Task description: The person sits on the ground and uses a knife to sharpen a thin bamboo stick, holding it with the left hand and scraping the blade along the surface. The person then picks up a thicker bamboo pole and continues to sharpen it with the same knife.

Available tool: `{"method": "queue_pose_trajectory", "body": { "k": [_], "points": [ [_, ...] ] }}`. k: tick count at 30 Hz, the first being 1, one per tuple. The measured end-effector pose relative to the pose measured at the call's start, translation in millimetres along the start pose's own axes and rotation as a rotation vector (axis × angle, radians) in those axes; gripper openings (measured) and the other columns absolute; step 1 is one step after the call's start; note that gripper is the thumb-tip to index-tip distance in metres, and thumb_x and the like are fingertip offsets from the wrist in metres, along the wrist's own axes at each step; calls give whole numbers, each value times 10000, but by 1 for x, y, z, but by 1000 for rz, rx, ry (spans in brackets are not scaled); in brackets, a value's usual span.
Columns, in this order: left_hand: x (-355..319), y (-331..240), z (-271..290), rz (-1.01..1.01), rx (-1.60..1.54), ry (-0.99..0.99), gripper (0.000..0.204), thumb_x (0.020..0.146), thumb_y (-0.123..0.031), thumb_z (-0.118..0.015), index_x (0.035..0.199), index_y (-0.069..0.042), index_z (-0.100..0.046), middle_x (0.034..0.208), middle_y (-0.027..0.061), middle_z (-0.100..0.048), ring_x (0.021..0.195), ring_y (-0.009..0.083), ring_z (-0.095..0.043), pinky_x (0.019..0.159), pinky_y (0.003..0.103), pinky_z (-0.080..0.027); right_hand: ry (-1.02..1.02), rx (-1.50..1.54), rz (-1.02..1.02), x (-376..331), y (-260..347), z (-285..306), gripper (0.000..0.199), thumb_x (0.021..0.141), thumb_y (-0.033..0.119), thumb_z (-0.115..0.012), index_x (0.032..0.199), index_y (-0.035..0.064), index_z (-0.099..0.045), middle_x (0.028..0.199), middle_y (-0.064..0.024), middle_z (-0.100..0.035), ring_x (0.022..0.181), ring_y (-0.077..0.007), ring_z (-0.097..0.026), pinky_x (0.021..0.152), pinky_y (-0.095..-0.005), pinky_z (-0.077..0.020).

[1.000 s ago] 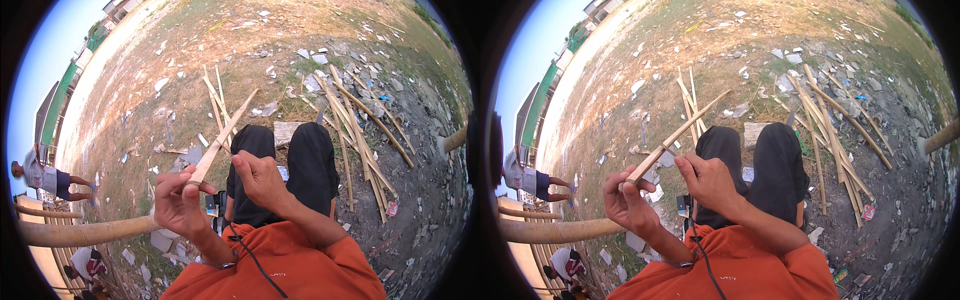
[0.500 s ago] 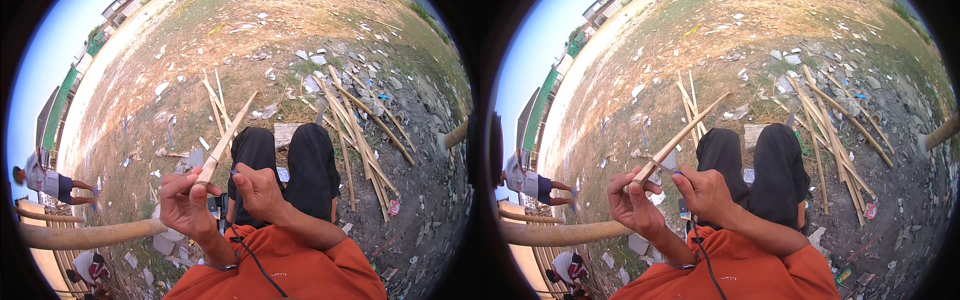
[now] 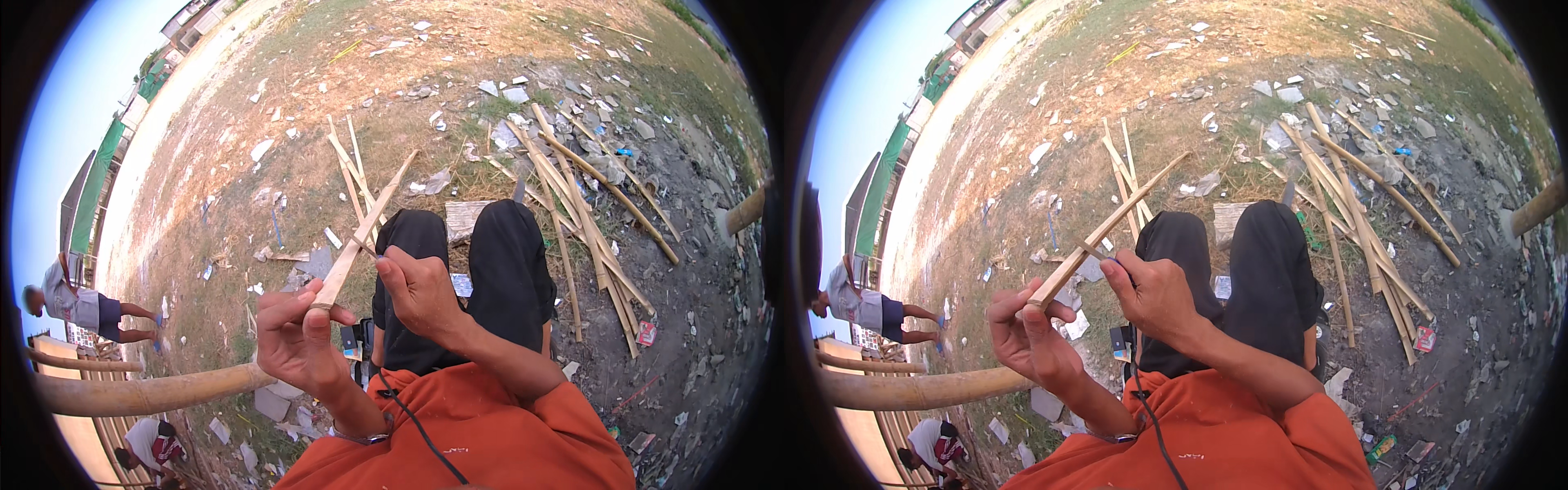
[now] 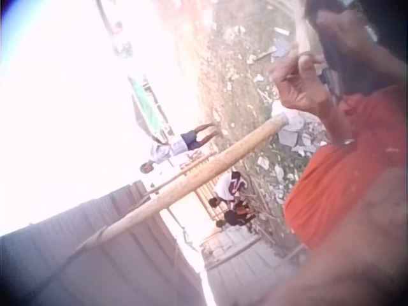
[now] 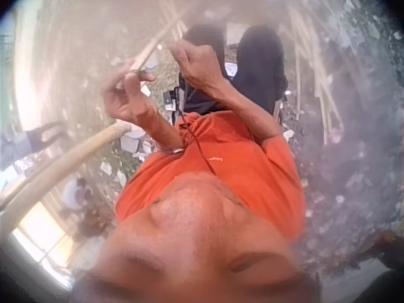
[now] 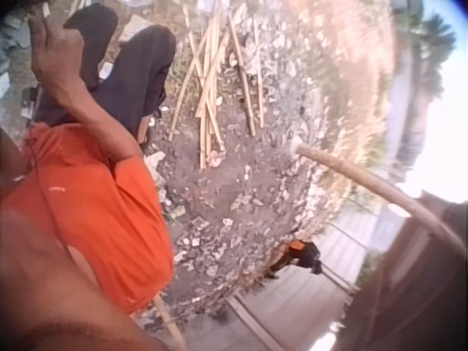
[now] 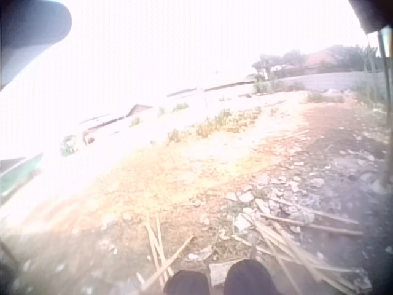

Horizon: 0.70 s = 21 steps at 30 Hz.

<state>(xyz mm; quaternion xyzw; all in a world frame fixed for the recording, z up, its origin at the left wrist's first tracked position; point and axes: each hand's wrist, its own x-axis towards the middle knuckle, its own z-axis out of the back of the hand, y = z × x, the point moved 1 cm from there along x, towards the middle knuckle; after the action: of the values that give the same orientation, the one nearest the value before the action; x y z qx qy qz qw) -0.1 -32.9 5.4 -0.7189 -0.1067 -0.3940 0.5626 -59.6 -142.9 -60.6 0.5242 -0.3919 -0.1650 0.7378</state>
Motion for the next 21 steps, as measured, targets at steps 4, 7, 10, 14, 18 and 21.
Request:
{"method": "queue_pose_trajectory", "body": {
  "k": [4,7,10,14,18,21],
  "points": [
    [1,-3,-5,6,14,4,193,868,-151,-599,941,23,-558,872,132,-574,514,134,-540,473,194,-424,-23,-15,-1,1,-11,-3,351,938,307,-460,708,46,-509,479,-150,-478,476,-368,-528,432,-429,-387],
    [2,-4,-1,20,23,-20,187,869,-146,-597,936,25,-561,872,130,-572,514,132,-540,487,199,-431,-15,-149,-89,11,-25,-4,328,932,300,-470,720,51,-497,488,-158,-481,479,-371,-527,442,-439,-383],
    [0,-2,1,18,23,2,181,870,-139,-593,931,29,-561,877,133,-575,517,132,-541,500,202,-436,-24,-74,71,1,-4,-3,341,934,323,-462,732,56,-525,487,-162,-489,484,-377,-536,444,-445,-396],
    [2,-2,0,9,13,-7,184,872,-136,-591,932,35,-560,876,132,-573,522,129,-544,510,204,-441,-78,-193,-79,15,-49,-9,361,932,345,-458,736,54,-542,494,-175,-503,501,-390,-540,447,-445,-407],
    [3,-3,5,24,5,-20,180,868,-129,-596,933,35,-561,872,126,-565,524,134,-547,515,209,-443,-9,-256,-118,20,-42,-5,366,932,351,-452,744,58,-565,506,-183,-519,515,-391,-553,453,-463,-416],
    [3,-1,5,36,-22,-18,175,866,-126,-599,932,32,-563,871,120,-560,527,137,-550,511,211,-446,-1,-155,11,14,-38,-9,383,932,365,-443,746,57,-575,522,-190,-536,529,-395,-562,473,-473,-438]
  ]
}}
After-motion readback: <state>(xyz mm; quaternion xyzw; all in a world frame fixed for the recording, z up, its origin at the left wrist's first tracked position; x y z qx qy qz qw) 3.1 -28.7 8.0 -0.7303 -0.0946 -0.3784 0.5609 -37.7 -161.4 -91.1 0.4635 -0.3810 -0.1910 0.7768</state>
